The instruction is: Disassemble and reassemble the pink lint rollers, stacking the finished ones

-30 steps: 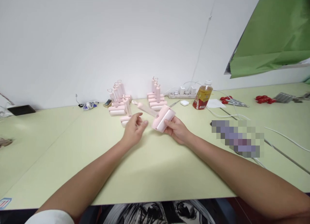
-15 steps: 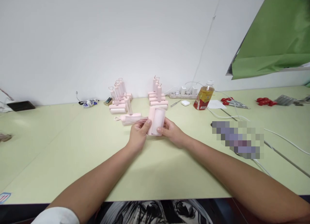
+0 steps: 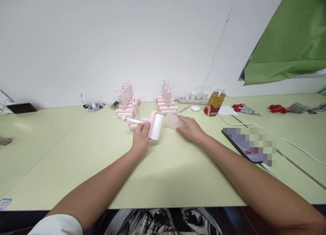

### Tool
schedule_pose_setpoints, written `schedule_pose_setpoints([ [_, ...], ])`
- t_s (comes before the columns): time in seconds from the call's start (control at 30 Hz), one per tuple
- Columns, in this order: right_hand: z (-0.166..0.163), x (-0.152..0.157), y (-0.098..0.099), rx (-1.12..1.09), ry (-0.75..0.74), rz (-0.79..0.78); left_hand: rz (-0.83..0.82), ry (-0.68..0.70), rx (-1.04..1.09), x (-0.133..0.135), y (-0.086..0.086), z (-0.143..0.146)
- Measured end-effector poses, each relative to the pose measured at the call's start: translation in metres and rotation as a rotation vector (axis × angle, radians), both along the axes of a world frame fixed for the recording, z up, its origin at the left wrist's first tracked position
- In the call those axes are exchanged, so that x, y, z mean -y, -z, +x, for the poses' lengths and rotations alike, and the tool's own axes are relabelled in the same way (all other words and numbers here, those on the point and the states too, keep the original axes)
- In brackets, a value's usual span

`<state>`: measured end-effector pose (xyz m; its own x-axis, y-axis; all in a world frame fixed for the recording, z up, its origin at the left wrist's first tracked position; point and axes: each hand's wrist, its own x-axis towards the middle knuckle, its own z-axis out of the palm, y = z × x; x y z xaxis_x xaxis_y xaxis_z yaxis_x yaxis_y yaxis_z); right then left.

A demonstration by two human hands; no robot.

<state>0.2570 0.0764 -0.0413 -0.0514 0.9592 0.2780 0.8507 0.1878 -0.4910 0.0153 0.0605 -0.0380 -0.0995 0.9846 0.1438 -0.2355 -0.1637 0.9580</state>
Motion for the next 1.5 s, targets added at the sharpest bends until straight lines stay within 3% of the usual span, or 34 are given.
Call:
schedule_pose_setpoints([
  [0.2, -0.002, -0.003, 0.012, 0.006, -0.139, 0.013, 0.026, 0.133, -0.131, 0.005, 0.009, 0.004],
  [0.33, -0.002, -0.004, 0.016, -0.031, -0.155, 0.01, 0.006, 0.163, -0.143, 0.004, 0.012, 0.004],
  [1.0, -0.008, 0.002, 0.011, -0.049, -0.152, -0.106, -0.013, 0.121, -0.173, 0.004, 0.014, 0.007],
  [1.5, -0.01, 0.002, 0.01, -0.054, -0.144, -0.108, -0.013, 0.117, -0.213, 0.004, 0.013, 0.006],
])
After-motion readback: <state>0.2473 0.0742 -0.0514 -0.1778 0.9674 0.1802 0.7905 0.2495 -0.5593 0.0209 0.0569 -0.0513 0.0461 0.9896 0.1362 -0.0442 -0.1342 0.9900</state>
